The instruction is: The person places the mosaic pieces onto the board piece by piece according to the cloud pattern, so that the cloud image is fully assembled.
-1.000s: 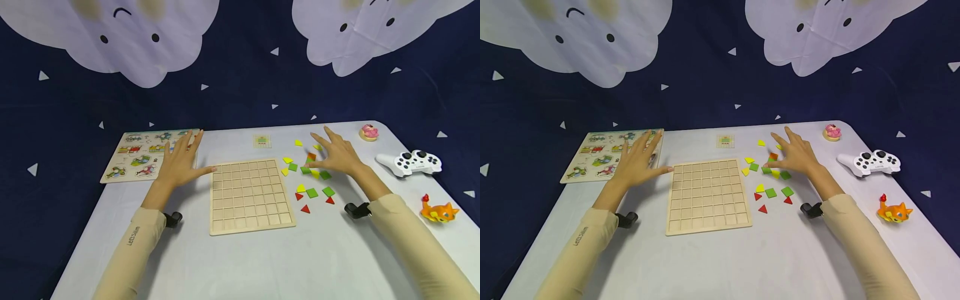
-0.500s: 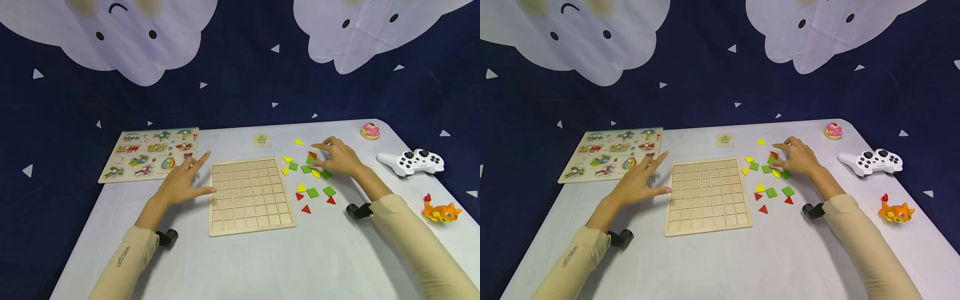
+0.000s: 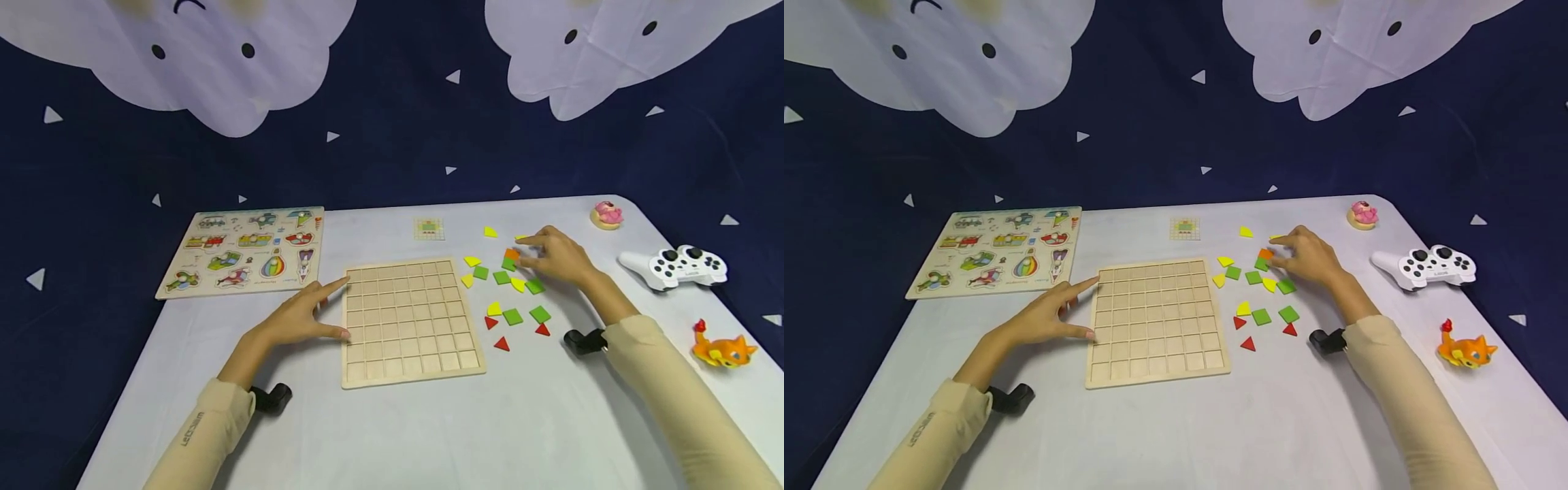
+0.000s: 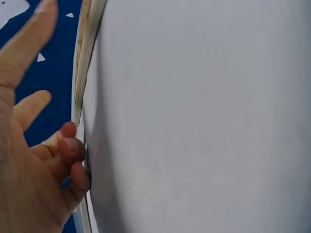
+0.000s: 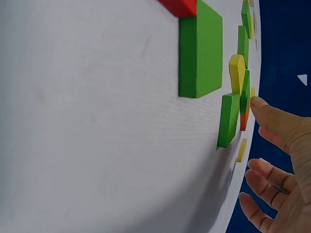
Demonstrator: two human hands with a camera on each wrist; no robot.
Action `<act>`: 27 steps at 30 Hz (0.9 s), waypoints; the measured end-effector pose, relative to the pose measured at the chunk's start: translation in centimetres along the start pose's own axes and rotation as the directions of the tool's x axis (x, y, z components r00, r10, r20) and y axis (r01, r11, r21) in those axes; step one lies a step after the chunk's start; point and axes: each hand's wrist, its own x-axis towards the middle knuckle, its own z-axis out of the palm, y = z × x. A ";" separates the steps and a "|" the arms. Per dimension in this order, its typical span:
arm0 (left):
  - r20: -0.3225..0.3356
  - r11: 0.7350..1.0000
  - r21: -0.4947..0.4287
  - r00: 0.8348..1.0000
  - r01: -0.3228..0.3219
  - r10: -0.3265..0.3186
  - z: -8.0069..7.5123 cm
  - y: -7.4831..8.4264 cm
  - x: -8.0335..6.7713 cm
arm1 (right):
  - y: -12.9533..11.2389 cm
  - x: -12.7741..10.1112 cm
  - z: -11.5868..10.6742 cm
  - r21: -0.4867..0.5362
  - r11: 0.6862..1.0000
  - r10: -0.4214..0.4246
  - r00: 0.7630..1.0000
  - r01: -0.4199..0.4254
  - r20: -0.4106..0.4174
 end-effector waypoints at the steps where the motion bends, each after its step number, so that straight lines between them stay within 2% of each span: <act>1: 0.003 1.000 -0.018 1.000 0.001 -0.001 0.1 -0.2 -0.1 | 0.0 0.1 0.0 0.009 1.000 0.006 1.000 -0.006 -0.002; 5: 0.016 0.998 -0.053 1.000 0.022 -0.021 0.5 -0.7 -0.3 | -0.1 0.6 0.3 0.027 0.999 0.019 1.000 -0.019 -0.004; 9: 0.018 0.998 -0.050 0.999 0.030 -0.029 0.8 -0.9 -0.3 | -0.1 0.9 0.4 0.012 1.000 0.018 1.000 -0.018 0.001; 16: -0.001 0.996 -0.080 0.999 0.042 -0.042 1.1 -1.0 -0.2 | -0.2 1.3 0.6 -0.004 1.000 -0.006 1.000 0.006 0.007; 27: -0.011 0.992 -0.124 1.000 0.028 -0.029 1.4 -1.2 -0.1 | -0.2 1.8 0.6 -0.012 0.999 -0.052 0.998 0.053 0.030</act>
